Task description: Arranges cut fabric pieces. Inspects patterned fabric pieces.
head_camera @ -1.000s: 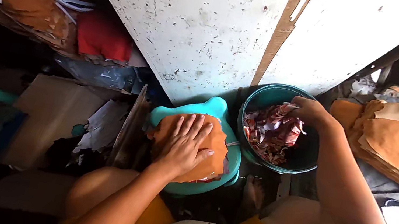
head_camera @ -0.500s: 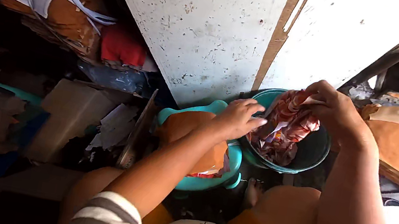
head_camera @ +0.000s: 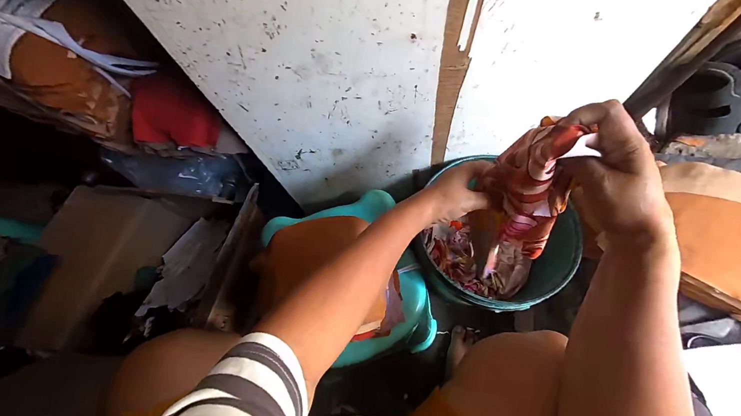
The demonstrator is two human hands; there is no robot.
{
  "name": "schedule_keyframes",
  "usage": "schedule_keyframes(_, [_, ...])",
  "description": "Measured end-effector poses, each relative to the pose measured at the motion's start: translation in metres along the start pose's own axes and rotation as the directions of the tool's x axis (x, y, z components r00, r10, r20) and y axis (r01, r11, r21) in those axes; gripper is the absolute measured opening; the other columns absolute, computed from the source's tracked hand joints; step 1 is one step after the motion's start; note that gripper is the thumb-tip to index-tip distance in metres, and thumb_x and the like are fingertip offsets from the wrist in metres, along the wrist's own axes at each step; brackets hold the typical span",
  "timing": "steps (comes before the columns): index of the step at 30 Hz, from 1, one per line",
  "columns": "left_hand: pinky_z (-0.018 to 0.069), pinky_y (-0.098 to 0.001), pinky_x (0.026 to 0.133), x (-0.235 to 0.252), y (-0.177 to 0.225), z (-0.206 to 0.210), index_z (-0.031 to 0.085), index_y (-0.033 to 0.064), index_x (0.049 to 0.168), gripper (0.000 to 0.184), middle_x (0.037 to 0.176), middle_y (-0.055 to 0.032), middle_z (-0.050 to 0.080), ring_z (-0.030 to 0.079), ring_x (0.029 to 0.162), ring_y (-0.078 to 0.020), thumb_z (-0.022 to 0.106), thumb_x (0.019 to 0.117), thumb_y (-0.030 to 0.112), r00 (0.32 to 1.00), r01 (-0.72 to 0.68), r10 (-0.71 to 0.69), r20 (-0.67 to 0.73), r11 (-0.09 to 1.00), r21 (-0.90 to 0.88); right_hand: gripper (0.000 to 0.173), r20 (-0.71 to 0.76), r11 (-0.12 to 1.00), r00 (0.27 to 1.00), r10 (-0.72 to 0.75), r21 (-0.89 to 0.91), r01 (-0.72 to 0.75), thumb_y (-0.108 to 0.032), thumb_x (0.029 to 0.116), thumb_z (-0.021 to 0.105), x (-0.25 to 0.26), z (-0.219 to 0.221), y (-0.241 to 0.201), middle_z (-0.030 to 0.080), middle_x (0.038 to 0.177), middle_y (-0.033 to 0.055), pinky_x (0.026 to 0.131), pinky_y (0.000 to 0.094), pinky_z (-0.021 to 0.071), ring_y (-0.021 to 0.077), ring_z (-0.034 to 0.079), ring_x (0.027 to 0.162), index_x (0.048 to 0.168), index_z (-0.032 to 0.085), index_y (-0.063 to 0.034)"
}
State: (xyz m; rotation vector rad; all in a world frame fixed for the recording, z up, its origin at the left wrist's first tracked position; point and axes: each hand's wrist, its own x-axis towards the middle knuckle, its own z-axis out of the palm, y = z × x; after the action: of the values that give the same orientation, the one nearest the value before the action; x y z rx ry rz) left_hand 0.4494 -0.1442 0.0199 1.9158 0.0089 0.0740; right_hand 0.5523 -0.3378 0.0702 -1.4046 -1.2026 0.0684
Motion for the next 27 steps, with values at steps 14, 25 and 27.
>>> schedule_keyframes(14, [0.0546, -0.0297, 0.089, -0.009, 0.005, 0.007, 0.053, -0.0042, 0.132, 0.029, 0.109, -0.01, 0.067, 0.065, 0.095, -0.0096, 0.052, 0.104, 0.005, 0.999, 0.037, -0.031, 0.028, 0.963, -0.266, 0.039, -0.269, 0.859, 0.907, 0.324, -0.318, -0.402, -0.008, 0.096, 0.064, -0.021, -0.009, 0.04, 0.066, 0.119, 0.0196, 0.09, 0.0458, 0.0564, 0.0263, 0.067, 0.103, 0.133, 0.054, -0.0016])
schedule_keyframes(25, [0.0537, -0.0377, 0.095, 0.007, 0.008, 0.025, 0.049, 0.0, 0.136, 0.036, 0.118, -0.0131, 0.063, 0.064, 0.106, -0.0169, 0.041, 0.1113, 0.024, 0.979, 0.016, -0.107, -0.175, 0.891, -0.454, 0.025, 0.205, 0.739, 0.722, 0.661, -0.014, -0.673, -0.014, 0.0968, 0.069, -0.033, 0.014, 0.036, 0.071, 0.097, 0.011, 0.085, 0.0374, 0.0585, 0.0152, 0.069, 0.088, 0.115, 0.065, 0.0023])
schedule_keyframes(27, [0.0531, -0.0379, 0.095, 0.007, 0.009, 0.023, 0.049, 0.0007, 0.136, 0.036, 0.119, -0.013, 0.062, 0.063, 0.107, -0.0169, 0.04, 0.1117, 0.025, 0.971, 0.011, -0.111, -0.21, 0.904, -0.426, 0.023, 0.169, 0.762, 0.748, 0.642, -0.026, -0.647, -0.009, 0.0938, 0.072, -0.03, 0.015, 0.039, 0.071, 0.093, 0.011, 0.083, 0.0363, 0.0584, 0.0146, 0.069, 0.084, 0.112, 0.065, 0.003])
